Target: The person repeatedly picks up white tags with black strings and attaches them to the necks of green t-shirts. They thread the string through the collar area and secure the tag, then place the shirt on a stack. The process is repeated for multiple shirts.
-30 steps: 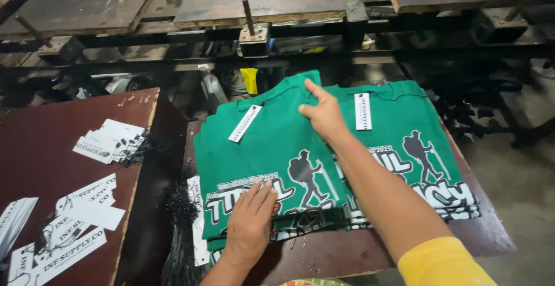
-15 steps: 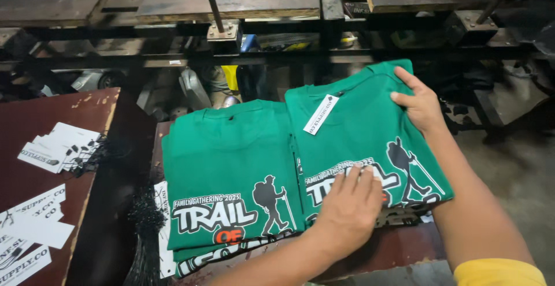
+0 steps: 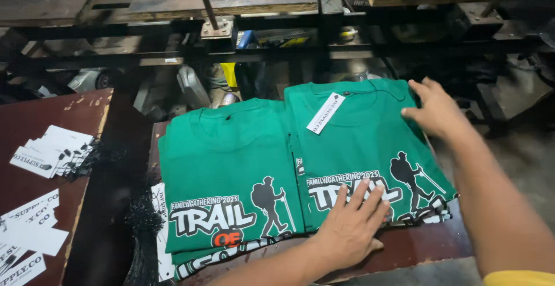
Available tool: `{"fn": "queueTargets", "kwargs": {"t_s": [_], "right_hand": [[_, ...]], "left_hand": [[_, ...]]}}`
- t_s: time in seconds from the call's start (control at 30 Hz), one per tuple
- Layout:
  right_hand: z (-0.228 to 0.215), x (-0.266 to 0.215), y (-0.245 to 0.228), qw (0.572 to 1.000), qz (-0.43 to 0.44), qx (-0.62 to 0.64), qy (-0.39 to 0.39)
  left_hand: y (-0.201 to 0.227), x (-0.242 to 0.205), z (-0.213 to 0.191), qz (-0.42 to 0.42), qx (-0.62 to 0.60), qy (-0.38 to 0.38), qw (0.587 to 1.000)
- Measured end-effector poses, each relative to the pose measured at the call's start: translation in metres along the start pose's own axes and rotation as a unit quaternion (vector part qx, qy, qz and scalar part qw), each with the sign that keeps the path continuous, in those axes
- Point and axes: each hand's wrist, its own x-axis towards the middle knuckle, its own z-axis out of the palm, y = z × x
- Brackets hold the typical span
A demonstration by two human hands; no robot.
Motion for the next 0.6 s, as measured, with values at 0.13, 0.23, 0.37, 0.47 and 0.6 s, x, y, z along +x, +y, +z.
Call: {"fn": "queueTargets", "kwargs": {"t_s": [0.13,0.23,0.37,0.47,0.6], "right_hand": [[-0.024,-0.026,-0.04,0.997,-0.024,-0.063,-0.035],[0.016,-0.01,-0.035,0.981,-0.186,-0.021,0.047],[0.093,-0.022,-0.058,0.979,-0.143,-0.069,0.13],[0.112,-0.027,-0.06,0.976,-0.119,-0.132,0.128],[0.092,-0.03,-0.075,0.985,-0.093,-0.125,0.075]], "left_hand": [[-0.006,-0.013,-0.025,0.046,-0.094,0.056,0.993],[-0.017,-0.026,-0.024,0.063,-0.113,0.119,0.984],[-0.052,-0.048,-0.008,-0.082,-0.07,0.015,0.994],[-0.06,-0.059,-0.015,-0.108,-0.053,-0.071,0.99],[-0.059,-0.068,-0.03,-0.129,-0.096,-0.094,0.983]]}}
